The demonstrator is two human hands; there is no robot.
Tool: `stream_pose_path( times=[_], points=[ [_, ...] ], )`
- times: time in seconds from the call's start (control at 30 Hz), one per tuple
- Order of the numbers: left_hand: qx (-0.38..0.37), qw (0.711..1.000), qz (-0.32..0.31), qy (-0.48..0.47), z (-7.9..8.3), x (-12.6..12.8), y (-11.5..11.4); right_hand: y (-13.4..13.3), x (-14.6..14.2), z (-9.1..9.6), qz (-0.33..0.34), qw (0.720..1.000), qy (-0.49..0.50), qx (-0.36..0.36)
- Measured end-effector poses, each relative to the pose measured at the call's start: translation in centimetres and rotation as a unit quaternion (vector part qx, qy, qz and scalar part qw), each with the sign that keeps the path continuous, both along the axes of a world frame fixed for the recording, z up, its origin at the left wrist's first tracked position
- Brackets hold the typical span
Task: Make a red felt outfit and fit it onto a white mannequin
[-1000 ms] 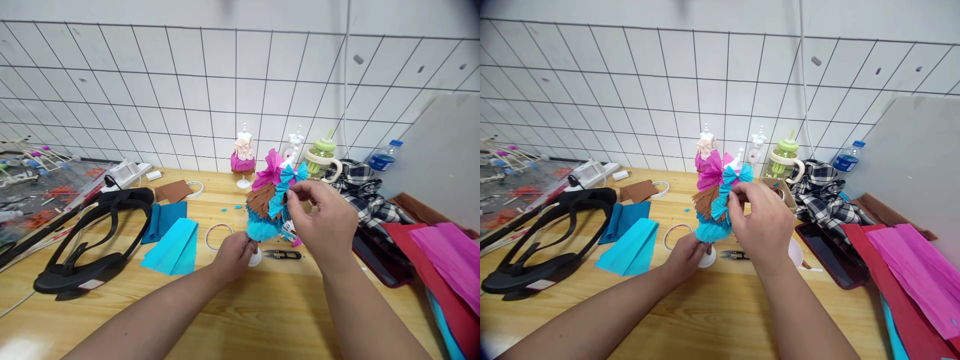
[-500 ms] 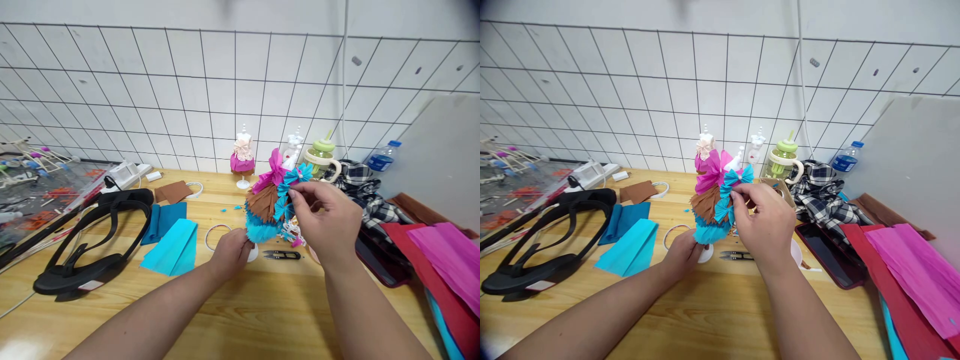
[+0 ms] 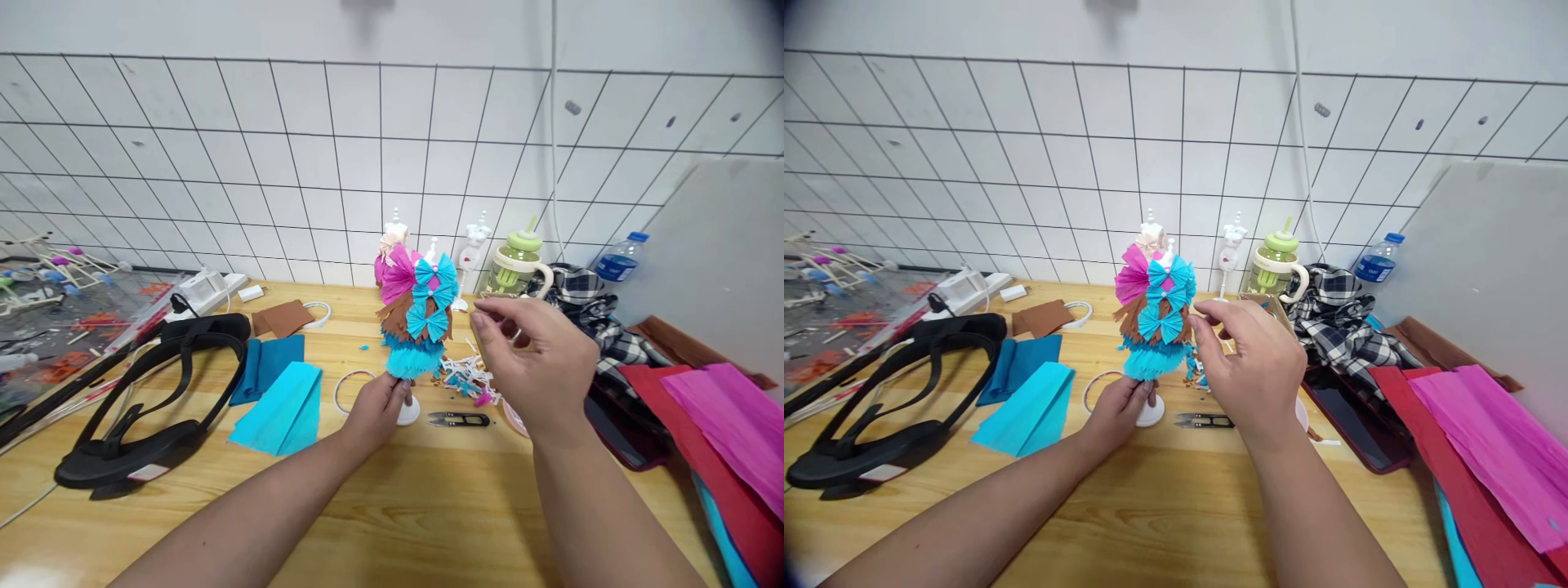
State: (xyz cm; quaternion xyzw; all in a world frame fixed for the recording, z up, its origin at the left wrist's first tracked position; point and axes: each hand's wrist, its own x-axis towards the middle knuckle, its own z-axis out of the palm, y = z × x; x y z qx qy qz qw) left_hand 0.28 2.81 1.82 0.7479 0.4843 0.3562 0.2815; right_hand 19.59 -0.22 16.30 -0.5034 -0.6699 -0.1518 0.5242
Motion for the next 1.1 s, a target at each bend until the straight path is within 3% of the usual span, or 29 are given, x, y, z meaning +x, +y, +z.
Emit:
stream_pose_path(
  times=[0.13,0.37,0.47,0.53,0.67,0.73,0.87,1.0,1.1],
  points=[
    [0.009,0.997,0.024,0.066,0.1,-0.3,0.7,-0.2,0.2,0.3,-0.013,1.0,-0.004,0.003],
    [0.151,0.969,0.048,0.19,1.2,-1.3,1.2,-1.4,2.2,1.3,0.03,0.997,0.039,0.057],
    [0.156,0.962,0.06,0.218,1.4,-1.4,1.3,-1.8,3.6,1.9,0.018,0.996,0.081,-0.019],
    [0.152,0.958,0.064,0.234,1.4,-1.3,1.3,-1.8,4.2,2.1,-0.005,0.991,0.07,-0.116],
    [0.157,0.95,0.072,0.259,1.5,-1.4,1.3,-1.0,4.7,1.6,-0.019,0.951,0.006,-0.307],
    [0.168,0.946,0.07,0.268,1.6,-1.4,1.3,-0.4,4.8,1.1,-0.04,0.943,-0.036,-0.327],
    [0.188,0.94,0.07,0.275,1.7,-1.4,1.2,0.4,5.3,0.5,-0.109,0.943,-0.101,-0.3],
    [0.197,0.94,0.062,0.273,1.9,-1.4,0.9,0.6,5.9,0.3,-0.085,0.933,-0.119,-0.33],
    [0.213,0.936,0.062,0.272,2.2,-1.5,0.7,0.8,6.2,0.1,-0.112,0.926,-0.128,-0.337]
  ],
)
